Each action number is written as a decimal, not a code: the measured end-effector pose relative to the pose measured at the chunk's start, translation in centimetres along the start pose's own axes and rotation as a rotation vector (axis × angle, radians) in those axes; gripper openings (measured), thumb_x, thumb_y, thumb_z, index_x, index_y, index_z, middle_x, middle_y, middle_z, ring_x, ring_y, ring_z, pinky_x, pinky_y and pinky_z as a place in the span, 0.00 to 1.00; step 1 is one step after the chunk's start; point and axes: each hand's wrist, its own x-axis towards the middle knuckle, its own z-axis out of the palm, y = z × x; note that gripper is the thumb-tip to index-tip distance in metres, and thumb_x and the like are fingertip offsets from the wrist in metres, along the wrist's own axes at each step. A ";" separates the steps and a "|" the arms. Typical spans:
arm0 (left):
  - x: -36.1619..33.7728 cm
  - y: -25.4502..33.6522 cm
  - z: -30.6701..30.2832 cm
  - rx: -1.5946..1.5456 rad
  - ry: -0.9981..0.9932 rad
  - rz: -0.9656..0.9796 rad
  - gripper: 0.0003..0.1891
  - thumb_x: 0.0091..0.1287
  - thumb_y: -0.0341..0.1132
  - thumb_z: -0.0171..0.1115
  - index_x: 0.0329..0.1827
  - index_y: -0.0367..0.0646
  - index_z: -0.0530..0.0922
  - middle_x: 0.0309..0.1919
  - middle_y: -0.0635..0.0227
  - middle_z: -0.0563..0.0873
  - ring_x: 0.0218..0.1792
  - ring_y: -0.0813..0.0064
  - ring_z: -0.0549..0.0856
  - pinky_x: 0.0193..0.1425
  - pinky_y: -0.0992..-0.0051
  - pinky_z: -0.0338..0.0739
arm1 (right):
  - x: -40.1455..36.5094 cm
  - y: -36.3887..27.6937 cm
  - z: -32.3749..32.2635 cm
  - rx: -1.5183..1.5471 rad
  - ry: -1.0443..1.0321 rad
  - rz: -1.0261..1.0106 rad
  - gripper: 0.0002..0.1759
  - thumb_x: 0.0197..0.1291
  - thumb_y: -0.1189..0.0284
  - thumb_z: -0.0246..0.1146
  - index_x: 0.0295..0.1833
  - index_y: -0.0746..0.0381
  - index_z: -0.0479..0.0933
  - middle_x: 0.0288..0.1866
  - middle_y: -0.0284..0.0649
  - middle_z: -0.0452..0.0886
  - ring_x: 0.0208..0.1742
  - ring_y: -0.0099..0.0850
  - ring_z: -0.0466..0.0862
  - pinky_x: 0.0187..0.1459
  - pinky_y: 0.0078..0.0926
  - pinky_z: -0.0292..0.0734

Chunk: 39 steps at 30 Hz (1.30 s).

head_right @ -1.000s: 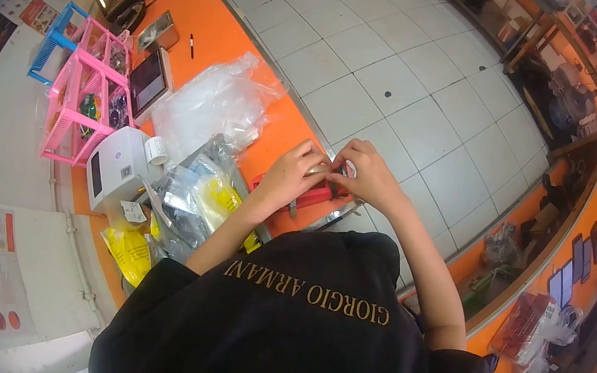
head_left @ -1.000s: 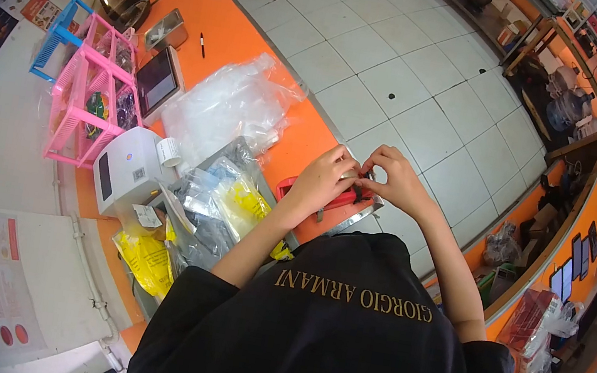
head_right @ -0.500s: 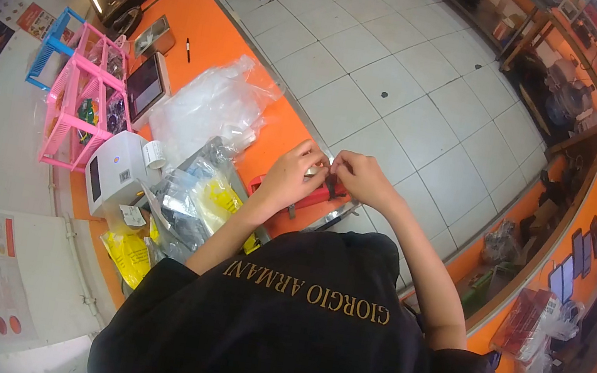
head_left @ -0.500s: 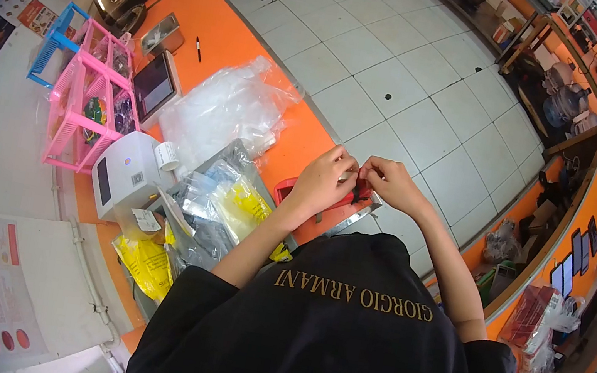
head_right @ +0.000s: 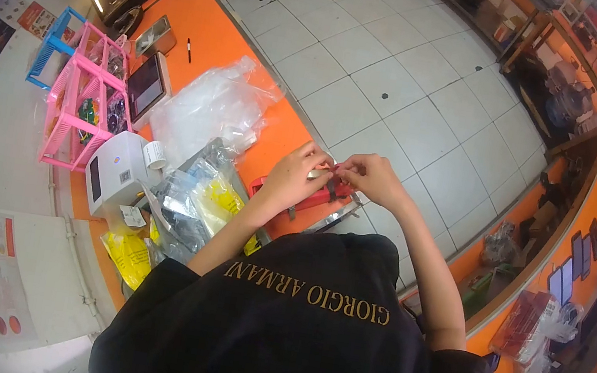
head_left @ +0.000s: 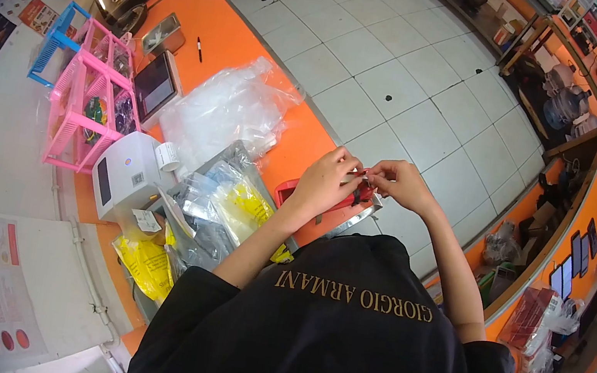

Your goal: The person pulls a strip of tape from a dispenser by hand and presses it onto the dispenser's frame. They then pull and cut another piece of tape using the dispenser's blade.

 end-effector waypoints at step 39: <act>0.5 -1.0 0.0 -0.017 -0.092 0.122 0.08 0.64 0.34 0.59 0.35 0.36 0.78 0.39 0.63 0.78 0.38 0.62 0.81 0.43 0.67 0.76 | -2.5 0.1 -0.2 -0.172 0.243 -0.295 0.05 0.58 0.78 0.63 0.38 0.68 0.82 0.32 0.44 0.83 0.31 0.34 0.83 0.37 0.26 0.79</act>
